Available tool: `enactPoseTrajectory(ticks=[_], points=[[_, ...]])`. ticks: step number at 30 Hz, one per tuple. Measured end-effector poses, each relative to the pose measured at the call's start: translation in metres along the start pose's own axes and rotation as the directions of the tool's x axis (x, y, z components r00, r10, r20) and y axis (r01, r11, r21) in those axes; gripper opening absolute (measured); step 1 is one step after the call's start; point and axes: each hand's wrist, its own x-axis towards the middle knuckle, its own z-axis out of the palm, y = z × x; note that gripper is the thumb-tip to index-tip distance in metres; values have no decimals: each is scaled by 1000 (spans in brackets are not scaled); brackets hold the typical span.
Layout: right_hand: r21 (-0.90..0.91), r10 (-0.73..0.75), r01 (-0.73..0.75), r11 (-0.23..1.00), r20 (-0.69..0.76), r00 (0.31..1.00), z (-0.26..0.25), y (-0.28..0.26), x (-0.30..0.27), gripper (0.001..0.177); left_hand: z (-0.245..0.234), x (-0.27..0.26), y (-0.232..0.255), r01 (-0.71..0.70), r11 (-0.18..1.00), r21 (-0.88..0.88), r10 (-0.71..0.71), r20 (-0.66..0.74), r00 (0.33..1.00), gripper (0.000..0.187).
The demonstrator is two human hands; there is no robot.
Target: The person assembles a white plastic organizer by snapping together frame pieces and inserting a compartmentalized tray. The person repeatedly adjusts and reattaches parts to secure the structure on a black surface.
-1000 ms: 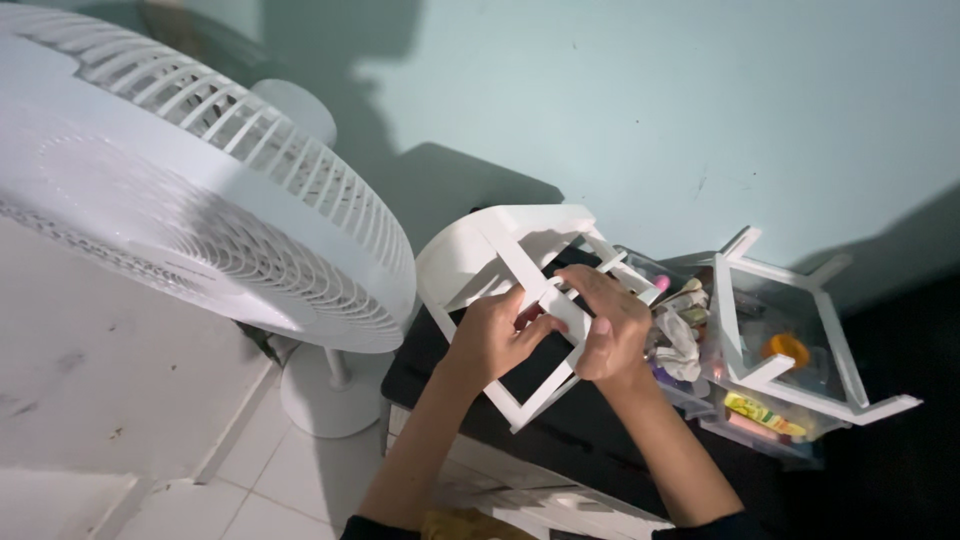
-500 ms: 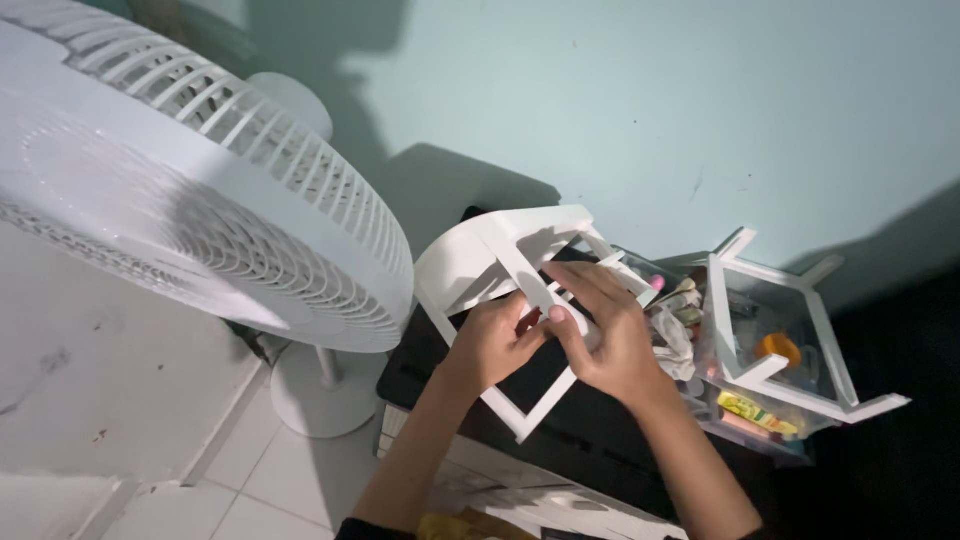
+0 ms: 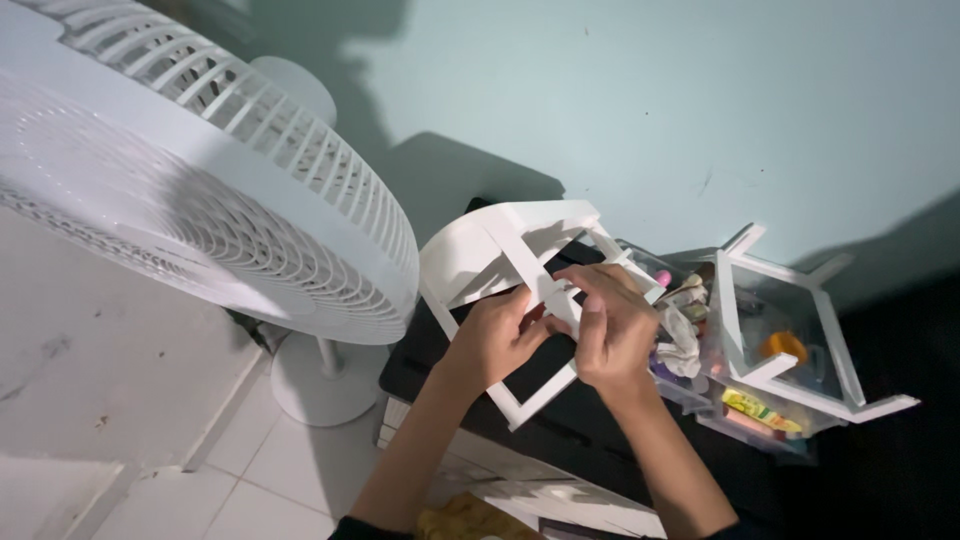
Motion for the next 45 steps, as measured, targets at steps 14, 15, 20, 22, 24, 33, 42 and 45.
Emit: enactPoseTrajectory(ticks=[14,15,20,22,24,33,42,45], points=[[5,-51,51,999,64,997,29,11,-12,54,-7,-12,-22,-162,983,-82,156,-85,984,51],[17,-49,48,999,96,994,31,14,-13,59,-2,-15,-30,-88,993,-83,79,-110,991,48],[190,104,-138,972,180,978,18,35,-15,87,28,-24,-86,-40,994,-100,13,-258,966,24],[195,171,-178,965,51,984,2,50,-8,87,35,-26,-109,41,963,-267,-121,-294,948,28],[124,502,-497,859,-10,865,-21,64,-6,81,37,-36,-126,24,953,-302,-139,-363,922,38],[208,794,-802,560,142,591,-60,145,14,73,78,-61,-161,-133,866,-481,-113,-449,886,78],[333,541,-488,807,-84,837,-76,172,29,61,95,-59,-131,-127,890,-438,38,-206,978,59],[300,359,-326,897,-63,931,-78,169,37,60,100,-60,-126,-46,952,-302,-1,-156,988,50]])
